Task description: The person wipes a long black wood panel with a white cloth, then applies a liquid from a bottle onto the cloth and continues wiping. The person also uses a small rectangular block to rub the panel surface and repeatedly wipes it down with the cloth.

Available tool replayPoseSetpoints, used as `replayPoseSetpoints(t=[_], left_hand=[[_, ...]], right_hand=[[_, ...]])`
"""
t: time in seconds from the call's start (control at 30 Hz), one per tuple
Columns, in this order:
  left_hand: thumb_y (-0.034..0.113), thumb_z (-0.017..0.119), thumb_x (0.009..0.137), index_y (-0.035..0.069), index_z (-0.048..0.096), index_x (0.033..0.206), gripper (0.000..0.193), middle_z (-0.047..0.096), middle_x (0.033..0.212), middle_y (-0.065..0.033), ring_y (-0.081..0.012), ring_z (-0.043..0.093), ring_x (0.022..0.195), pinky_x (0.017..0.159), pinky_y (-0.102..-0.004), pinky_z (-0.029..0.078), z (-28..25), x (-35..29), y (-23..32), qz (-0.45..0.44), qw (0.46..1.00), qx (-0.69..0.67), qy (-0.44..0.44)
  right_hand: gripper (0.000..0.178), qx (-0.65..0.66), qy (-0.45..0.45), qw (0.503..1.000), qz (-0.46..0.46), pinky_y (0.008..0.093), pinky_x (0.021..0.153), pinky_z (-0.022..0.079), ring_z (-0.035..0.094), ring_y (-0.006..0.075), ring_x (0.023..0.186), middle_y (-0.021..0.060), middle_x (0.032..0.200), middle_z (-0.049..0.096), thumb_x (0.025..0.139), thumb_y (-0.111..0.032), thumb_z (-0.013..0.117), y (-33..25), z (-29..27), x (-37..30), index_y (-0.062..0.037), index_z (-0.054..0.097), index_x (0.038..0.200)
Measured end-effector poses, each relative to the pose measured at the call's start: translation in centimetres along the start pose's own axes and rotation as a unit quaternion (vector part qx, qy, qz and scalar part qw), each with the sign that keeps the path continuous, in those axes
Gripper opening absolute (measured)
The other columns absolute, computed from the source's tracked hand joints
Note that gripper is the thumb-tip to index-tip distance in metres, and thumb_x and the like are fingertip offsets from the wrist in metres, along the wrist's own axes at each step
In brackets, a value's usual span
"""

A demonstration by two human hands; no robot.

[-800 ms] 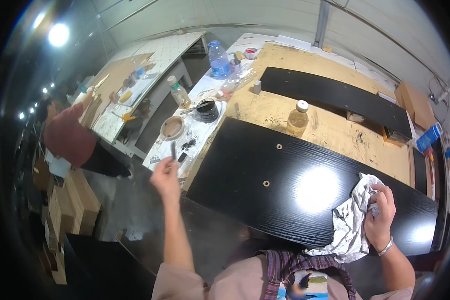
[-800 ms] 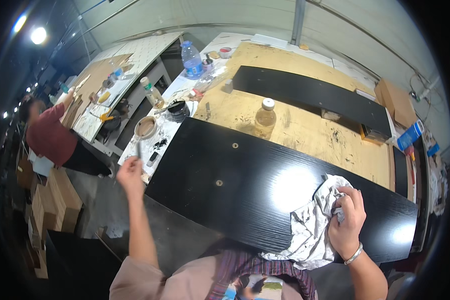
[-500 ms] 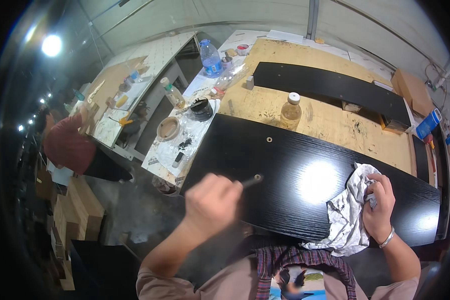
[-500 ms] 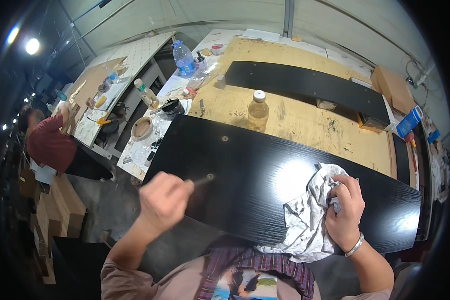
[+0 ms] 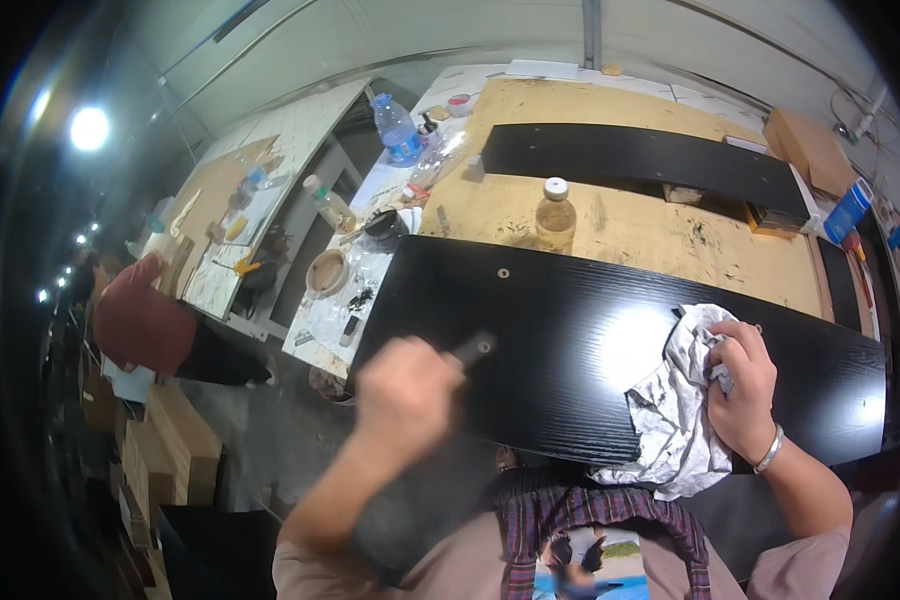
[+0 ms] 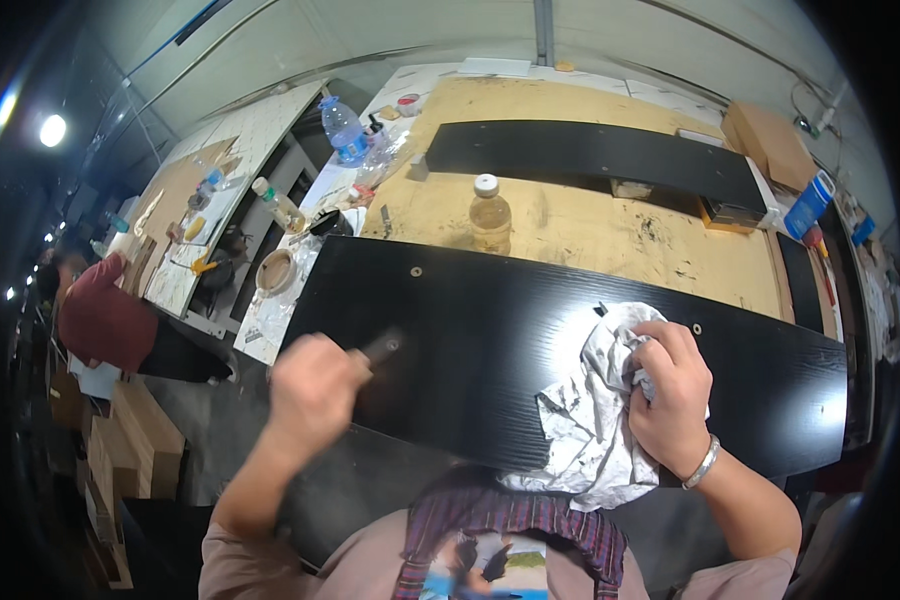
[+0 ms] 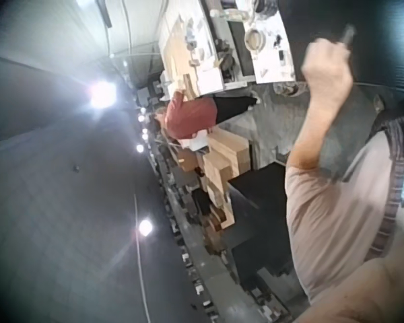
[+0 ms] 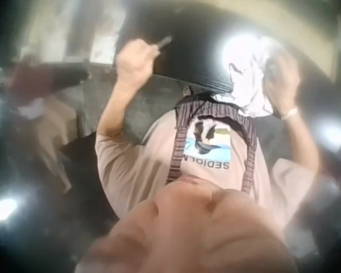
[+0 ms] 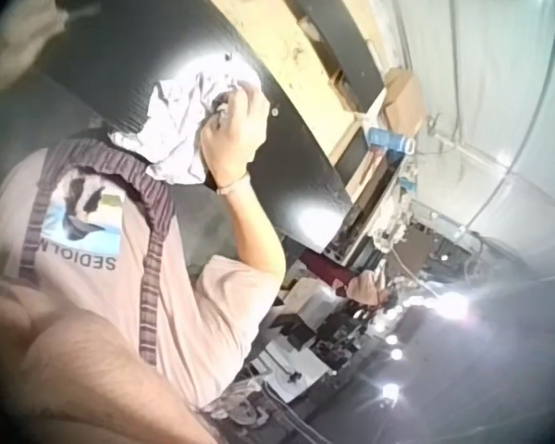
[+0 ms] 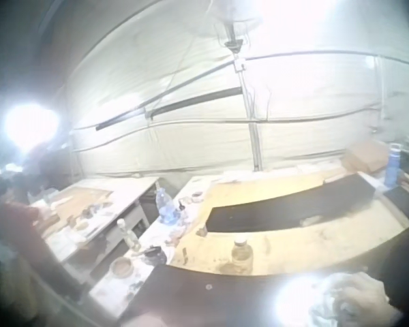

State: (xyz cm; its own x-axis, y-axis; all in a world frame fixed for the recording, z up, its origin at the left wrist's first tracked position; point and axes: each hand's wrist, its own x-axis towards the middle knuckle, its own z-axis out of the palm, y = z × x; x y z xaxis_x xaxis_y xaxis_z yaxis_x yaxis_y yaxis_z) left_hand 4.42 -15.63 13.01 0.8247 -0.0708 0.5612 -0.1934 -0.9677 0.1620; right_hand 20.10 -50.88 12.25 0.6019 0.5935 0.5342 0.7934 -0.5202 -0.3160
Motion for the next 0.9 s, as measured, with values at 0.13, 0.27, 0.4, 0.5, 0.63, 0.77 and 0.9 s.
replayPoseSetpoints(t=[0.13,0.27,0.4,0.5,0.63,0.77,0.9], left_hand=[[0.004,0.076,0.078,0.005,0.070,0.079,0.005,0.059,0.071,-0.0101,-0.0309,0.060,0.065,0.059,-0.0406,0.048,1.8,1.9,-1.4,-0.033,0.999,-0.038,0.018],[0.007,0.076,0.078,0.008,0.070,0.085,0.009,0.061,0.078,-0.0087,-0.0277,0.062,0.071,0.060,-0.0398,0.051,4.7,5.0,4.0,0.081,0.994,-0.062,-0.041],[0.006,0.074,0.078,0.010,0.070,0.083,0.008,0.062,0.078,-0.0083,-0.0288,0.064,0.074,0.062,-0.0417,0.053,8.1,8.9,2.4,0.114,0.992,-0.045,-0.020],[0.008,0.076,0.077,0.010,0.069,0.080,0.008,0.062,0.077,-0.0084,-0.0293,0.064,0.074,0.064,-0.0416,0.054,9.0,10.3,0.2,0.036,0.999,-0.002,-0.017],[0.009,0.078,0.077,0.010,0.069,0.080,0.009,0.058,0.076,-0.0078,-0.0285,0.063,0.072,0.064,-0.0415,0.053,9.4,9.7,5.9,0.142,0.988,-0.050,-0.035],[0.007,0.076,0.078,0.008,0.069,0.079,0.007,0.057,0.075,-0.0073,-0.0263,0.062,0.070,0.063,-0.0391,0.054,10.5,12.0,4.2,0.107,0.992,-0.058,-0.024],[0.006,0.076,0.078,0.008,0.070,0.080,0.007,0.058,0.075,-0.0076,-0.0270,0.062,0.070,0.063,-0.0400,0.054,11.4,12.0,8.2,0.186,0.976,-0.103,-0.041]], right_hand=[[0.030,-0.007,-0.004,1.000,-0.008,0.0458,0.078,0.054,0.063,0.0398,0.098,0.0160,0.108,0.066,0.058,0.010,0.060,0.3,-0.3,-0.1,-0.0031,0.055,0.084],[0.025,0.036,-0.017,0.999,-0.012,0.0432,0.076,0.054,0.063,0.0367,0.097,0.0145,0.107,0.066,0.060,0.001,0.066,0.5,-0.9,0.4,-0.0049,0.058,0.083],[0.022,0.038,-0.036,0.999,-0.005,0.0394,0.069,0.053,0.063,0.0338,0.085,0.0132,0.094,0.064,0.060,0.001,0.072,0.5,-3.5,-0.4,-0.0047,0.055,0.075],[0.025,-0.080,0.045,0.994,-0.050,0.0420,0.066,0.054,0.064,0.0344,0.081,0.0137,0.089,0.063,0.058,0.007,0.071,2.6,-6.7,-1.5,-0.0011,0.052,0.073],[0.019,-0.289,0.119,0.947,-0.079,0.0443,0.078,0.055,0.066,0.0375,0.095,0.0155,0.100,0.066,0.068,0.006,0.065,6.0,-10.2,-2.8,-0.0002,0.065,0.086],[0.030,-0.195,-0.005,0.976,-0.092,0.0479,0.085,0.055,0.065,0.0394,0.099,0.0132,0.107,0.068,0.067,-0.004,0.068,6.3,-8.6,-5.4,-0.0042,0.072,0.097],[0.025,-0.131,-0.038,0.988,-0.071,0.0485,0.085,0.052,0.064,0.0376,0.100,0.0116,0.102,0.066,0.067,-0.019,0.078,5.2,-8.3,-5.7,-0.0079,0.070,0.088]])
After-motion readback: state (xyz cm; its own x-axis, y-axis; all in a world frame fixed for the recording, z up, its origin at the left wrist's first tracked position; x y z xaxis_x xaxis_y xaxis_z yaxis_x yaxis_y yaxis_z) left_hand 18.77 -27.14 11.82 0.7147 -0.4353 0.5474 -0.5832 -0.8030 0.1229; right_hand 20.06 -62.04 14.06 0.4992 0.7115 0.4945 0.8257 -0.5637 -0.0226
